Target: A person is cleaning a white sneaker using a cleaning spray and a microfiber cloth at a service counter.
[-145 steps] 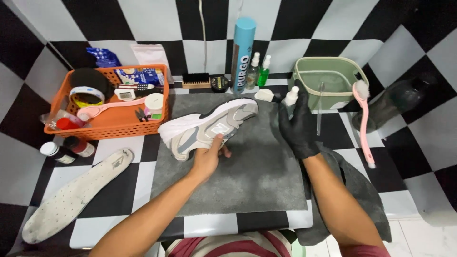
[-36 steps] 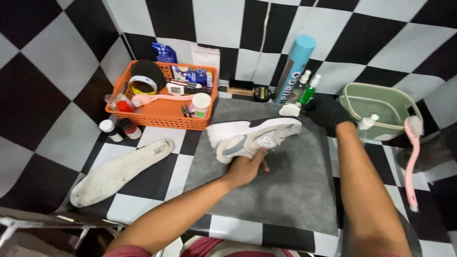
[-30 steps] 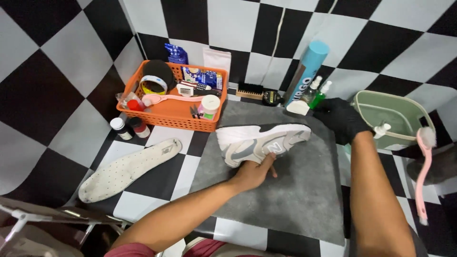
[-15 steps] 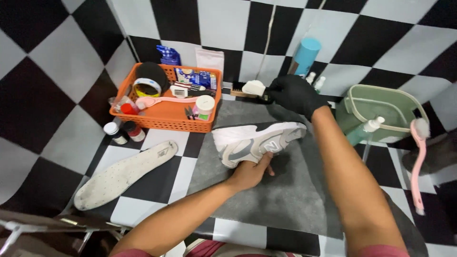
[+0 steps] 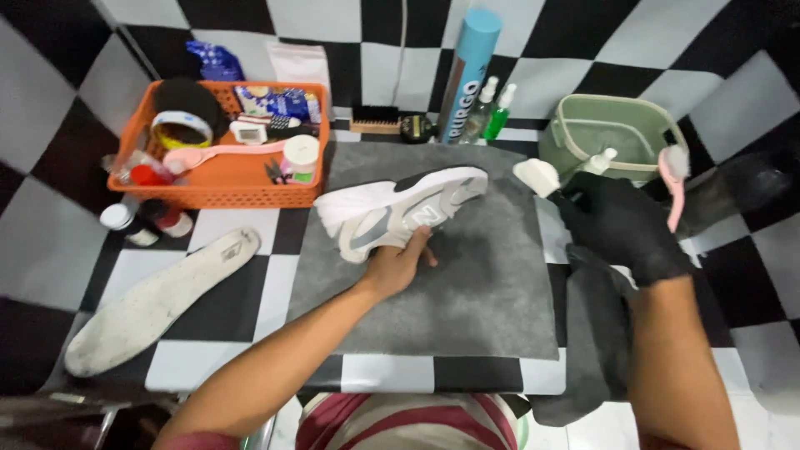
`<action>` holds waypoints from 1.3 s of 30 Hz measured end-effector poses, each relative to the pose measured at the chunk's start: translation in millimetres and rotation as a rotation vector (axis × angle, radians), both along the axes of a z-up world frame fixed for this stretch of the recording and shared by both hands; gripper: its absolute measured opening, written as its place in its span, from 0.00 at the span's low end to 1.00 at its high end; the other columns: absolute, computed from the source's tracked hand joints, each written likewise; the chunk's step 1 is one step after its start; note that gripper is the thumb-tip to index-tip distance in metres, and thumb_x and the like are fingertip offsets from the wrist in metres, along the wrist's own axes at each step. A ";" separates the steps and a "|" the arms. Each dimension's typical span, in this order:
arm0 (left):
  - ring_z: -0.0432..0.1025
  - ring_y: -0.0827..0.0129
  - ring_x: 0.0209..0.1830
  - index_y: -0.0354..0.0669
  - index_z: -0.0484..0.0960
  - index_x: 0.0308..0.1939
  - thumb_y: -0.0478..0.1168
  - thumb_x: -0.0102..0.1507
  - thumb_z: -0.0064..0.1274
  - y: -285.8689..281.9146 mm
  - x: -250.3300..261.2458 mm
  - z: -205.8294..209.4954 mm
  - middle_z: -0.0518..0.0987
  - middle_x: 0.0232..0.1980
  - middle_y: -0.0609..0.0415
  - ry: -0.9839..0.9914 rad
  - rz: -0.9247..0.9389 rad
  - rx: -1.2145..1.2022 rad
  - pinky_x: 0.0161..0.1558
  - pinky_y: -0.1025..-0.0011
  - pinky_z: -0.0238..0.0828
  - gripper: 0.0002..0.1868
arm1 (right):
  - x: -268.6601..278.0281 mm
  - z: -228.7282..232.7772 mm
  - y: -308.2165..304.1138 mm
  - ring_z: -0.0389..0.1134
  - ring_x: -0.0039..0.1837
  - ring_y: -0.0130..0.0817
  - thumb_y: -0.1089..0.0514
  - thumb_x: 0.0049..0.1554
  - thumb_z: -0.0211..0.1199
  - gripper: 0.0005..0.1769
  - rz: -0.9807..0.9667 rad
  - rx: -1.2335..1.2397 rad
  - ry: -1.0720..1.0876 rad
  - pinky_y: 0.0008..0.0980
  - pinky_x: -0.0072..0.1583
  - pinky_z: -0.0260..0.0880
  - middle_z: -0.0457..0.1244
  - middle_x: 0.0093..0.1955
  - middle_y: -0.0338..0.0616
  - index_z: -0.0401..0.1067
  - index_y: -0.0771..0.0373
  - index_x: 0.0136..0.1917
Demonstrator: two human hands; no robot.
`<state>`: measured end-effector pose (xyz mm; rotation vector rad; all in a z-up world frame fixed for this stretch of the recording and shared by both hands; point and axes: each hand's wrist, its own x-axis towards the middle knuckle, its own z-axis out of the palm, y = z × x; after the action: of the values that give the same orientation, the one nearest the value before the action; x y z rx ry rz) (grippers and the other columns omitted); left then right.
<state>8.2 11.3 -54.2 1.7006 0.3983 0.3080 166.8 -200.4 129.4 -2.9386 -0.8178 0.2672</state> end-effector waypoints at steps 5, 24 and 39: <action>0.76 0.69 0.39 0.51 0.84 0.20 0.58 0.71 0.34 1.2 -1.5 -1.8 0.82 0.29 0.60 -0.026 -0.006 0.026 0.53 0.70 0.64 0.33 | -32.0 5.8 12.7 0.75 0.50 0.43 0.48 0.58 0.59 0.17 0.302 0.232 -0.039 0.45 0.48 0.68 0.74 0.51 0.36 0.77 0.48 0.59; 0.79 0.71 0.38 0.54 0.85 0.33 0.68 0.68 0.43 -14.1 13.9 -18.8 0.84 0.31 0.64 0.056 0.184 -0.125 0.47 0.72 0.75 0.28 | -204.0 -162.2 239.2 0.69 0.37 0.45 0.51 0.59 0.52 0.05 1.205 0.446 -0.344 0.43 0.36 0.64 0.58 0.32 0.36 0.63 0.52 0.44; 0.75 0.68 0.37 0.56 0.86 0.34 0.58 0.71 0.41 11.6 12.0 -22.9 0.83 0.36 0.56 -0.087 0.139 0.024 0.48 0.71 0.71 0.22 | -99.7 -32.5 119.1 0.74 0.48 0.46 0.44 0.58 0.67 0.10 0.821 0.598 -0.167 0.45 0.45 0.74 0.72 0.39 0.36 0.75 0.48 0.50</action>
<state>20.2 22.9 -77.1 1.6799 0.4500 0.4886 67.1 -81.2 96.9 -1.9719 -1.7305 -0.1664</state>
